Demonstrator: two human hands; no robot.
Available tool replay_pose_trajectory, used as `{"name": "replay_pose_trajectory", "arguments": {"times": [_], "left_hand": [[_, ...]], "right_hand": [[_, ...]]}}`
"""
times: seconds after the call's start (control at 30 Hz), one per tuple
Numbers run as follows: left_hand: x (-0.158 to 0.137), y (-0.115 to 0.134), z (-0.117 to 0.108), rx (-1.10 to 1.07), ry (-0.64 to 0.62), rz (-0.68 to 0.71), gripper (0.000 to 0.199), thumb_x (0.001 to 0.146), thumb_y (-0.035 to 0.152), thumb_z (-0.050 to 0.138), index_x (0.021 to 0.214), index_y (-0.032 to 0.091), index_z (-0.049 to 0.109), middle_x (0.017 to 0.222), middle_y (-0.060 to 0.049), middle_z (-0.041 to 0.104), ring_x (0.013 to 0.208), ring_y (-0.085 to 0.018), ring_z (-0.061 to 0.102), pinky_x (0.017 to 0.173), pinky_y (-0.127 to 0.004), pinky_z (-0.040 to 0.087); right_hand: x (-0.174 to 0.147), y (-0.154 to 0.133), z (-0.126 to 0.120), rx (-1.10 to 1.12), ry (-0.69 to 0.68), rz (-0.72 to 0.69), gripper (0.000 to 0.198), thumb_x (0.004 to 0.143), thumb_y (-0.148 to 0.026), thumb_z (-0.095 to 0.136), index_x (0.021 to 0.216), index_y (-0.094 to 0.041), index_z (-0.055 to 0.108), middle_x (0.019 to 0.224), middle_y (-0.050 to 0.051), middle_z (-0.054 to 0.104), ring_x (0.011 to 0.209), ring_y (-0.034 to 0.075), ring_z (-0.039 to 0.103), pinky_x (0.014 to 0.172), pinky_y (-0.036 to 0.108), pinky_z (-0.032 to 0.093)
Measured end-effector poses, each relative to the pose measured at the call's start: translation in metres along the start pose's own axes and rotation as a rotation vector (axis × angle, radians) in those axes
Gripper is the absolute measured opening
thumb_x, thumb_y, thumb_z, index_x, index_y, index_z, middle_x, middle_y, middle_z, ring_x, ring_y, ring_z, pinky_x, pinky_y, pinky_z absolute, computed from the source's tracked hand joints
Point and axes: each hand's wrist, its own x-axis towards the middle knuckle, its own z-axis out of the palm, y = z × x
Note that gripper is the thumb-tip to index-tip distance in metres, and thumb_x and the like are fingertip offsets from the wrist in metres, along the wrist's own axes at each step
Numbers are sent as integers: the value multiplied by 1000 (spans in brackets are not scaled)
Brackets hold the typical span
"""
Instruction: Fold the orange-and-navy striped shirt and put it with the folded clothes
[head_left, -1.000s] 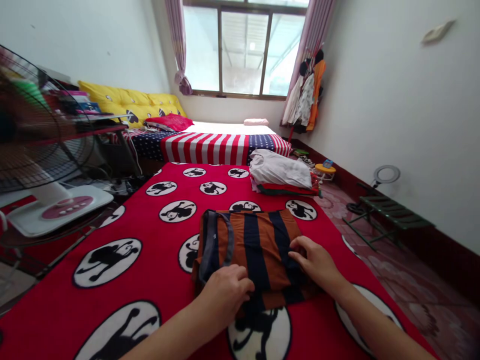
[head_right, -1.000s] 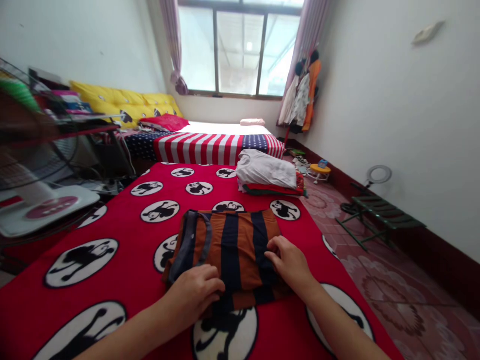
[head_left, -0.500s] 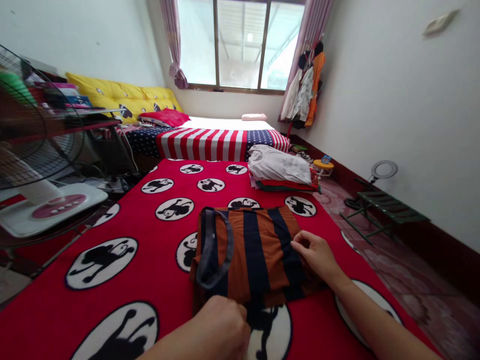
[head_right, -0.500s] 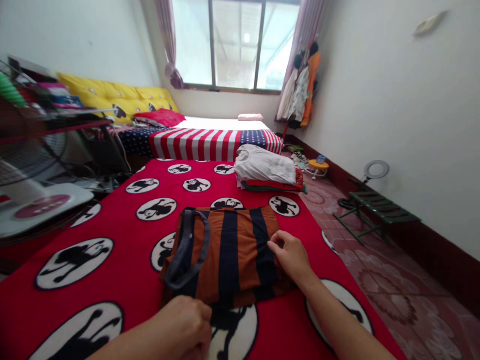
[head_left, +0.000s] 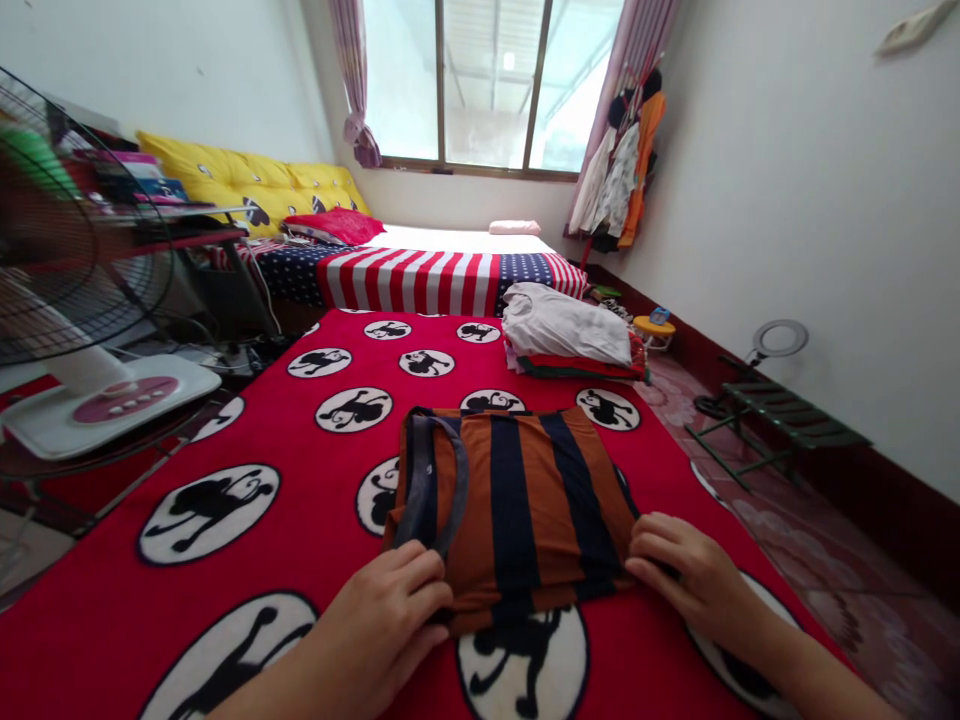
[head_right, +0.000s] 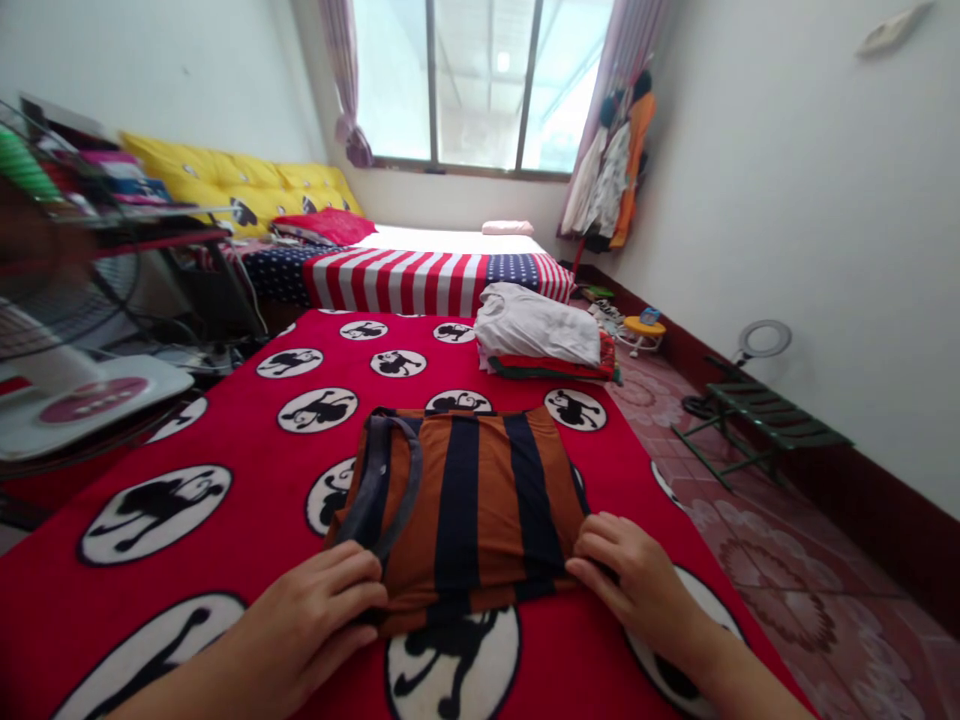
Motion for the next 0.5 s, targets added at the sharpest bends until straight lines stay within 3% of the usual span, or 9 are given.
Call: {"name": "replay_pose_trajectory", "arguments": {"times": [0.1,0.2,0.27,0.33,0.4,0.43,0.5], "left_hand": [[0,2,-9,22,5,6,21,92,33,53,80,24,67,84,-3,65,83,-19,58,73,-32,45],[32,18,-23,58,70,-19,34,92,45,50,71,23,66,74,-3,65,73,-19,60,68,-33,45],[67,28,-26,42,205,-19,35,97,41,41,86,23,69,85,-4,67,82,-20,62,75,-33,47],[102,29,-21,54,322,-13,33,97,36,40,113,21,65,108,-8,67,101,-21,61,89,-34,47],[124,18,-7,140,359,-33,54,92,43,50,138,15,47,140,-16,50,130,-28,45,106,-43,37],[129,9,1,186,353,-64,68,87,52,54,143,15,41,149,-17,39,138,-33,33,111,-50,29],[128,-10,18,249,341,-111,79,83,63,54,148,23,35,157,-14,26,144,-37,18,113,-60,19]], "right_hand": [[7,0,-11,-8,1,43,35,93,-37,52,62,-21,58,65,2,57,65,16,53,65,30,41],[48,-22,-17,136,159,110,39,95,-40,46,63,-21,57,65,2,58,64,16,54,62,29,42],[87,-39,-13,261,301,117,32,96,-39,43,79,-21,63,79,4,65,77,17,60,71,29,47],[122,-46,-2,273,373,64,27,96,-35,42,98,-20,64,99,7,68,95,19,63,85,30,48],[144,-38,13,172,297,11,35,95,-36,41,120,-19,59,123,9,63,116,20,57,101,36,42],[148,-27,20,89,221,16,42,95,-38,41,130,-20,54,134,10,57,127,22,50,107,40,37],[147,1,30,-93,57,117,55,95,-46,39,143,-22,41,151,8,40,141,24,31,114,48,25]]}}
